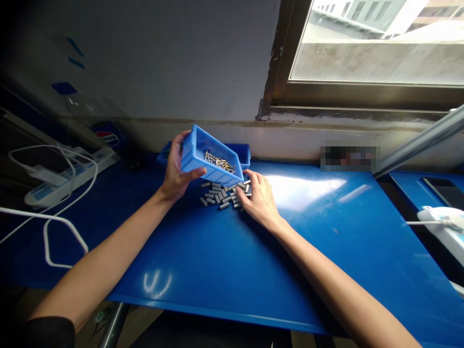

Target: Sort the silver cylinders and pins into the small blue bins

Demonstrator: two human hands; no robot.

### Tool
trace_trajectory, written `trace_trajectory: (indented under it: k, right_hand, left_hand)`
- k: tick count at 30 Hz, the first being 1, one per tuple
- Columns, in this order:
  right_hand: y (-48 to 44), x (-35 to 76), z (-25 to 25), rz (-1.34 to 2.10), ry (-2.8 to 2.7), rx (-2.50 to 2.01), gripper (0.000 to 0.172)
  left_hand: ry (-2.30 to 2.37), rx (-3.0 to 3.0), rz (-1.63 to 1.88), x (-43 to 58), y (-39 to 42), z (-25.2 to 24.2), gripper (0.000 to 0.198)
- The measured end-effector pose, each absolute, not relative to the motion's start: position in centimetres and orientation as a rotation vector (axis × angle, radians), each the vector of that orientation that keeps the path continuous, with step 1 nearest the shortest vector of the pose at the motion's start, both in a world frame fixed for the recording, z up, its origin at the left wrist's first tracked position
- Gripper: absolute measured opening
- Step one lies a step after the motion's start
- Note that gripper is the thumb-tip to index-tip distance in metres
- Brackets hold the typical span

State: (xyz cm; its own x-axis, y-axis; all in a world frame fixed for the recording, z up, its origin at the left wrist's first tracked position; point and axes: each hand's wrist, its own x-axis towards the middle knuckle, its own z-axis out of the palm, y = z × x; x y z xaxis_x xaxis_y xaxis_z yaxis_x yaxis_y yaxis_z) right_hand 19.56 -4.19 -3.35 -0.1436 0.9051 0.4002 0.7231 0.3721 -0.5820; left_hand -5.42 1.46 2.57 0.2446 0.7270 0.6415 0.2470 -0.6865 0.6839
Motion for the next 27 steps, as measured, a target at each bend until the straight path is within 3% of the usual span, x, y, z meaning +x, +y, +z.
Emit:
trace_trajectory:
  k: [4,10,21,27]
  right_hand:
    - [-3.9,19.6,-3.8,0.306,-1.984,-1.388,0.046]
    - [-5.4,18.2,-3.8,0.174,-2.125,-1.665,0.072]
    - [-3.4,18.5,-5.0,0.165,-2.04,-1.486,0.053]
    - [-3.9,18.5,-5.0,0.208,-2.019,-1.492,0.053]
  left_hand:
    - [0.797,2.087,1.464,-5.6,1.1,3.3,0.108]
    - [0.686,2.053,1.449,-6.2,0.9,3.4,0.103]
    - [0.757,2.119,1.313,-6.2,0.9,3.5,0.106]
    - [0.832,2.14,1.244,-5.7,0.6,4.1,0.109]
